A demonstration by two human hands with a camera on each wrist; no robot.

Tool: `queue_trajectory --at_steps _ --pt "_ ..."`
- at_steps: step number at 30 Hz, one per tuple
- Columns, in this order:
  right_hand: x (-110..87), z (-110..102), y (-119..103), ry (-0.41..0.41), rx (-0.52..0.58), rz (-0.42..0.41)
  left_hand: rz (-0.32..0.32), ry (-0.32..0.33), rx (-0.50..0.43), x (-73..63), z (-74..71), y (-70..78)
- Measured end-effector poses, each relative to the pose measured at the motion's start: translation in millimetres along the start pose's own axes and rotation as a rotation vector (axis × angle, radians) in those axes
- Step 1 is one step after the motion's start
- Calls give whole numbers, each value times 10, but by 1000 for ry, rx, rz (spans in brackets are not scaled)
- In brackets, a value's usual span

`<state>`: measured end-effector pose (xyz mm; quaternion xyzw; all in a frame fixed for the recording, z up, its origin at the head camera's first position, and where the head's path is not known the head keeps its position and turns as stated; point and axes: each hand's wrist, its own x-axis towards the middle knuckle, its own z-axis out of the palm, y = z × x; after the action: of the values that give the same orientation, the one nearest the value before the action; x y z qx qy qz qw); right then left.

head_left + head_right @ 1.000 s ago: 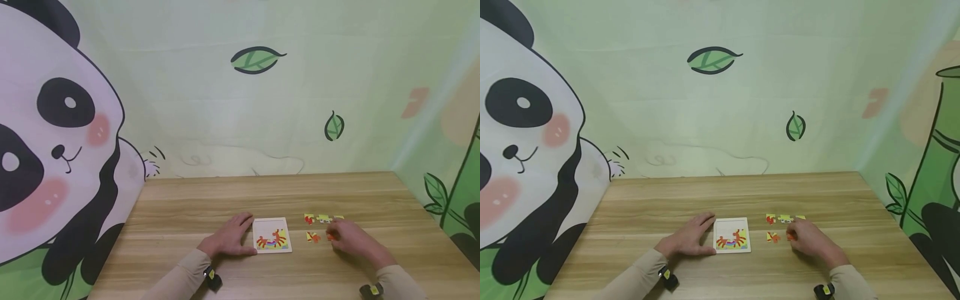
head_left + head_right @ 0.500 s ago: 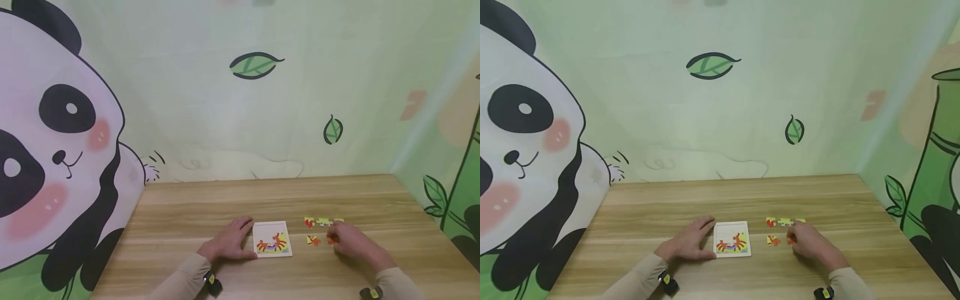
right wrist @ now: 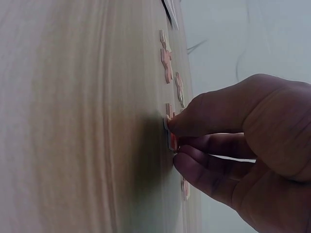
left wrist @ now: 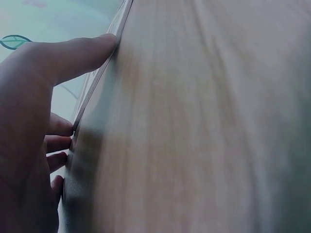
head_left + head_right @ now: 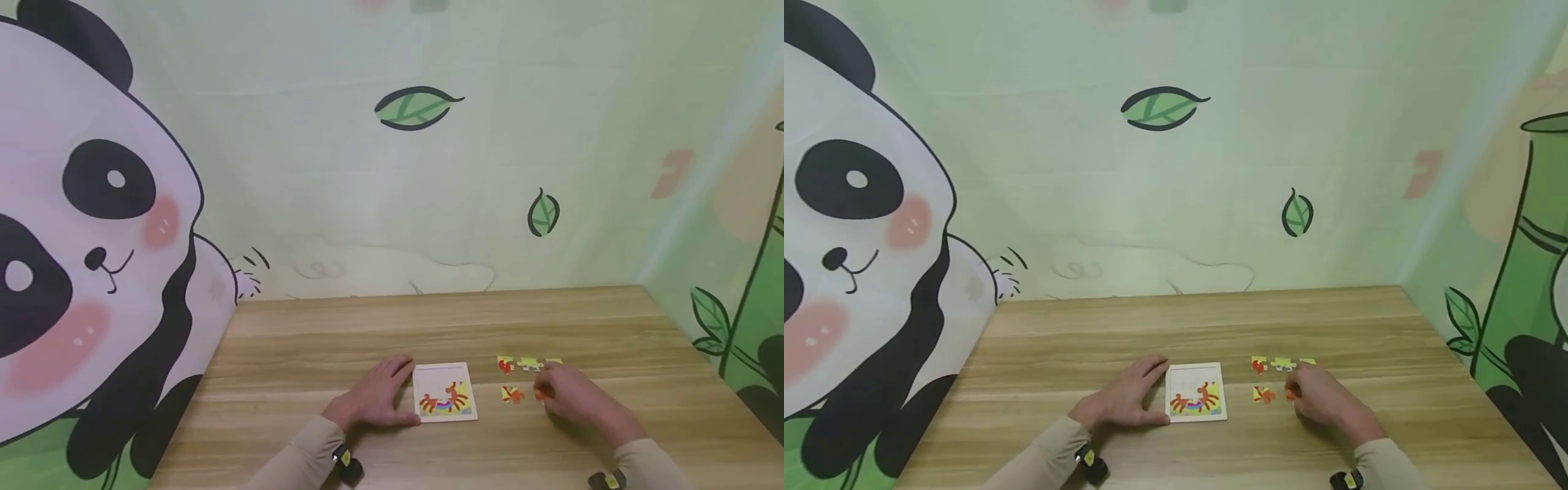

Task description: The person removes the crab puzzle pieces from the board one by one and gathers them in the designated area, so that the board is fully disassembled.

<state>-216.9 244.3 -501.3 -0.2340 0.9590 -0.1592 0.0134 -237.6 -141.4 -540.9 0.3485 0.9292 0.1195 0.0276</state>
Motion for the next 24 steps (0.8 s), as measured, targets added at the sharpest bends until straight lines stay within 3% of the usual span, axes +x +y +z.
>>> queue_trajectory --at_steps 16,24 --pt "3 -6 1 -7 -15 4 -13 -18 -6 0 -35 25" --pt "63 -3 -29 79 -10 -35 -8 -15 -14 1 -42 25"
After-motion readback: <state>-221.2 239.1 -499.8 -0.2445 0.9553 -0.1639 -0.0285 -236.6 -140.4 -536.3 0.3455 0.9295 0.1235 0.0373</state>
